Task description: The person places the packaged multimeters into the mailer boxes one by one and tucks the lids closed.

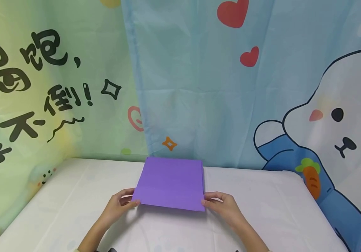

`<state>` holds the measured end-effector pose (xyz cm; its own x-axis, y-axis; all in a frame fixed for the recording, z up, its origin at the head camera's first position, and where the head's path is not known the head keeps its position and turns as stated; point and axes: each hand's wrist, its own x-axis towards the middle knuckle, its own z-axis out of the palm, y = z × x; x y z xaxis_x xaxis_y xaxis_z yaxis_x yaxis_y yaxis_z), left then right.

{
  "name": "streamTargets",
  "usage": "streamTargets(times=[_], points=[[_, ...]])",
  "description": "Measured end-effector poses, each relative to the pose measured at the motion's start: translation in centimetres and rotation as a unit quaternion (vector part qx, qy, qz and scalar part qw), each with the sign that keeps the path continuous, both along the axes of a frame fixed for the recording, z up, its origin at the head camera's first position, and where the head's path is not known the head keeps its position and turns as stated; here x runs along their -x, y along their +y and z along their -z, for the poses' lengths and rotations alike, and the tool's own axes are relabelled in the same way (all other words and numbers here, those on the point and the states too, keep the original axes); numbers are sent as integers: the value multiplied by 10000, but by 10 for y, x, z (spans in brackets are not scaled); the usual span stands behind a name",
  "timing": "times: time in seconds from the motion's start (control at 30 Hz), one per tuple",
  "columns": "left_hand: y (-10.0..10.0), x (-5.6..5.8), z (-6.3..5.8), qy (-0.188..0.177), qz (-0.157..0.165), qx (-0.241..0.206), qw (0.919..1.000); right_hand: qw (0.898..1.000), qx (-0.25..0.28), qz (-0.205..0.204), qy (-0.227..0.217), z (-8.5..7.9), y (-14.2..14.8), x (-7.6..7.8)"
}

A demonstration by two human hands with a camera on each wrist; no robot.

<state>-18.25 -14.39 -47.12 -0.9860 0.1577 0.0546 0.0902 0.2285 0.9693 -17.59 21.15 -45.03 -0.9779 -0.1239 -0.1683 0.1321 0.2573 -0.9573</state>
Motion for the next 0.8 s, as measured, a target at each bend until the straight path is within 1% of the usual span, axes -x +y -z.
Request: streamTargets(times=[0.07, 0.13, 0.2, 0.23, 0.3, 0.4, 0.47, 0.57, 0.67, 0.73, 0.8], points=[[0, 2, 2, 109, -69, 89, 9999, 9998, 4, -106, 180, 1, 0, 2], [0, 6, 5, 238, -118, 183, 9995, 9987, 59, -323, 395, 2, 0, 4], [0, 10, 9, 475, -72, 373, 9981, 9964, 19, -598, 605, 3, 0, 6], [0, 13, 12, 607, 16, 459, 9971, 9949, -84, -736, 691, 3, 1, 8], [-1, 18, 15, 821, 313, 637, 9941, 9920, -296, -985, 725, 3, 1, 11], [-3, 27, 20, 1093, 866, 857, 9865, 9861, -691, -1326, 721, 4, 1, 17], [-6, 32, 22, 1141, 1177, 904, 9823, 9828, -833, -1513, 659, 4, 3, 21], [-10, 38, 25, 1158, 1493, 828, 9785, 9788, -844, -1760, 617, 6, 7, 26], [-12, 42, 26, 1279, 1631, 839, 9747, 9765, -806, -1909, 597, 8, 11, 29], [-13, 44, 26, 1414, 1603, 891, 9728, 9752, -791, -1963, 647, 10, 13, 30], [-14, 45, 26, 1540, 1486, 976, 9719, 9749, -794, -1959, 704, 12, 13, 31]])
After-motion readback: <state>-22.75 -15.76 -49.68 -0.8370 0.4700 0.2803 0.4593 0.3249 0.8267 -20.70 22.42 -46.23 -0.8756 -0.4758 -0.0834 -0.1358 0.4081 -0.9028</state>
